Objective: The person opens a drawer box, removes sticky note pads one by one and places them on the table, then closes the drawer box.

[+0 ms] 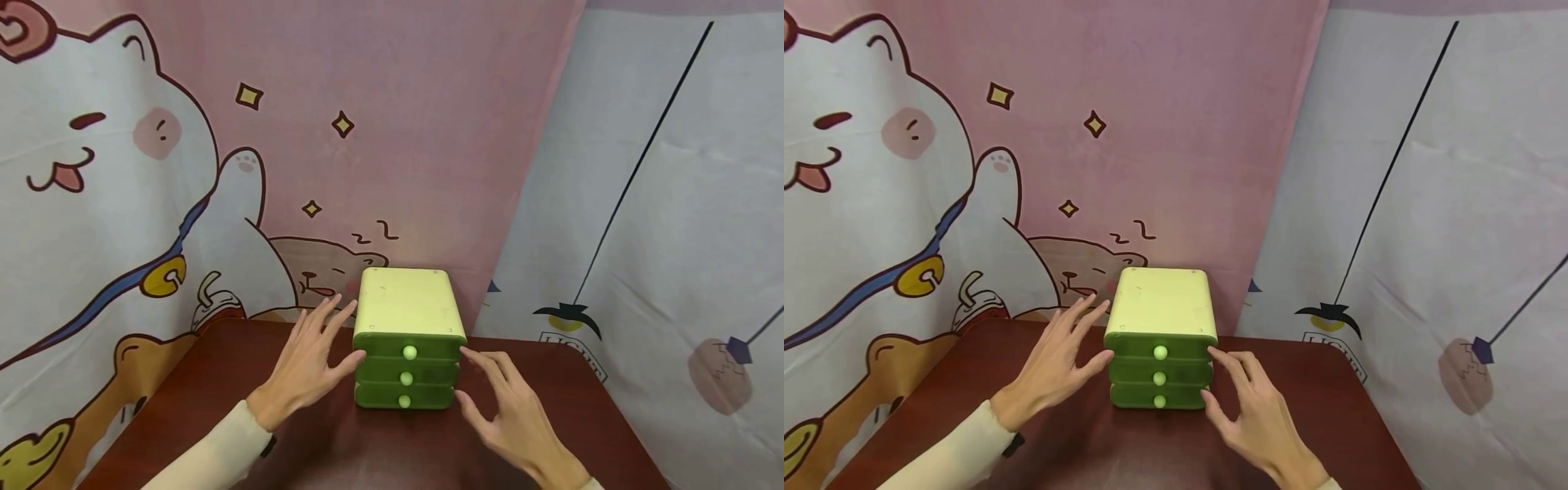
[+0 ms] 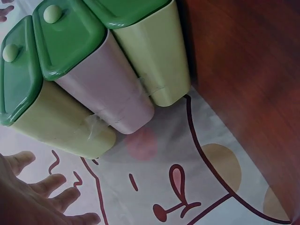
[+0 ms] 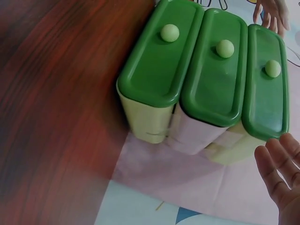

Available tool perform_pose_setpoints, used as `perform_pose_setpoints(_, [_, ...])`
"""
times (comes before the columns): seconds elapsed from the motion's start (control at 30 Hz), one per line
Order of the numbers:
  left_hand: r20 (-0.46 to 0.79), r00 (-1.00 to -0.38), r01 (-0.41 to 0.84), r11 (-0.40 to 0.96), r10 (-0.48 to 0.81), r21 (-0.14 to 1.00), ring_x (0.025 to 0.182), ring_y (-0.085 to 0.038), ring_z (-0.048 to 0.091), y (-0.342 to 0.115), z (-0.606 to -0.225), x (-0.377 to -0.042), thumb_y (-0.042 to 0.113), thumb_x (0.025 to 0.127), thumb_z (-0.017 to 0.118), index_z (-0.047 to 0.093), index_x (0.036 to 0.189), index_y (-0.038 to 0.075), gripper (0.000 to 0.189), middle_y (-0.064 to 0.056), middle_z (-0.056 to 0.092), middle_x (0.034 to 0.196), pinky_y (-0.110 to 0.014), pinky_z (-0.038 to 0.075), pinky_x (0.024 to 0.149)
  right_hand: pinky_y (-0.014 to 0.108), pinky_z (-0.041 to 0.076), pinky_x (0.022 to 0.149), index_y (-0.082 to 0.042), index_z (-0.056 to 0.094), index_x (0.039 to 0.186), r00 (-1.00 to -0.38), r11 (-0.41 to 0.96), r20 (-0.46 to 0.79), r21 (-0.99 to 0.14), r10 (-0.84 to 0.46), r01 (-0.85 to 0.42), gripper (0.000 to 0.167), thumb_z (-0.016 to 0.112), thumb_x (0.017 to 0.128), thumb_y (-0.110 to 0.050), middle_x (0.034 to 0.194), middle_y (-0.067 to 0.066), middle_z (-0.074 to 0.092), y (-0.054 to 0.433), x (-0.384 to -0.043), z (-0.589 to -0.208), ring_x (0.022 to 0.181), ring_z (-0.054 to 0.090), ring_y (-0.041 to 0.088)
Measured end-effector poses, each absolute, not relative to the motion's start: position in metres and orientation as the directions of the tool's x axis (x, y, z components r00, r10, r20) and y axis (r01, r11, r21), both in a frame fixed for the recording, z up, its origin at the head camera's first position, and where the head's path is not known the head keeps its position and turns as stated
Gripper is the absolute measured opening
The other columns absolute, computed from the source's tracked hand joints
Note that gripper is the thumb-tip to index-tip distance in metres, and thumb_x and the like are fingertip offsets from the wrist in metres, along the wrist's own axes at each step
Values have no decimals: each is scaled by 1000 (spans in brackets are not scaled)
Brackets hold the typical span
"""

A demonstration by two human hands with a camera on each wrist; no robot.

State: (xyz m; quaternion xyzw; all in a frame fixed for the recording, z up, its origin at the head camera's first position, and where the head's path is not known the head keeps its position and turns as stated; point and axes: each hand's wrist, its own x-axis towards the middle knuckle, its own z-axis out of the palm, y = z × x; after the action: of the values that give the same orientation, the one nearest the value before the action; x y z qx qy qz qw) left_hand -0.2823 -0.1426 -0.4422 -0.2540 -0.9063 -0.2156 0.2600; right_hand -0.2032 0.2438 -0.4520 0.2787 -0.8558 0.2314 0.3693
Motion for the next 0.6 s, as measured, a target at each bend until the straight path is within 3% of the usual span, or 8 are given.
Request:
perform_pose_setpoints(0.43, [578, -730, 601, 746, 365, 287, 178, -43, 37, -134, -431, -286, 61, 113, 65, 45, 181, 34, 76, -8, 38, 191, -82, 25, 141, 11, 58, 97, -12, 68, 162, -532, 655, 780, -216, -330, -724, 73, 90, 92, -10, 131, 3, 71, 225, -208, -448, 106, 71, 7])
perform_pose_setpoints(0.6, [583, -719, 622, 725, 379, 296, 179, -43, 35, -129, -427, -292, 57, 115, 64, 46, 181, 30, 73, -14, 42, 189, -78, 27, 142, 16, 63, 93, -11, 68, 161, -538, 637, 772, -234, -338, -735, 72, 90, 93, -7, 130, 4, 72, 219, -210, -446, 105, 73, 9])
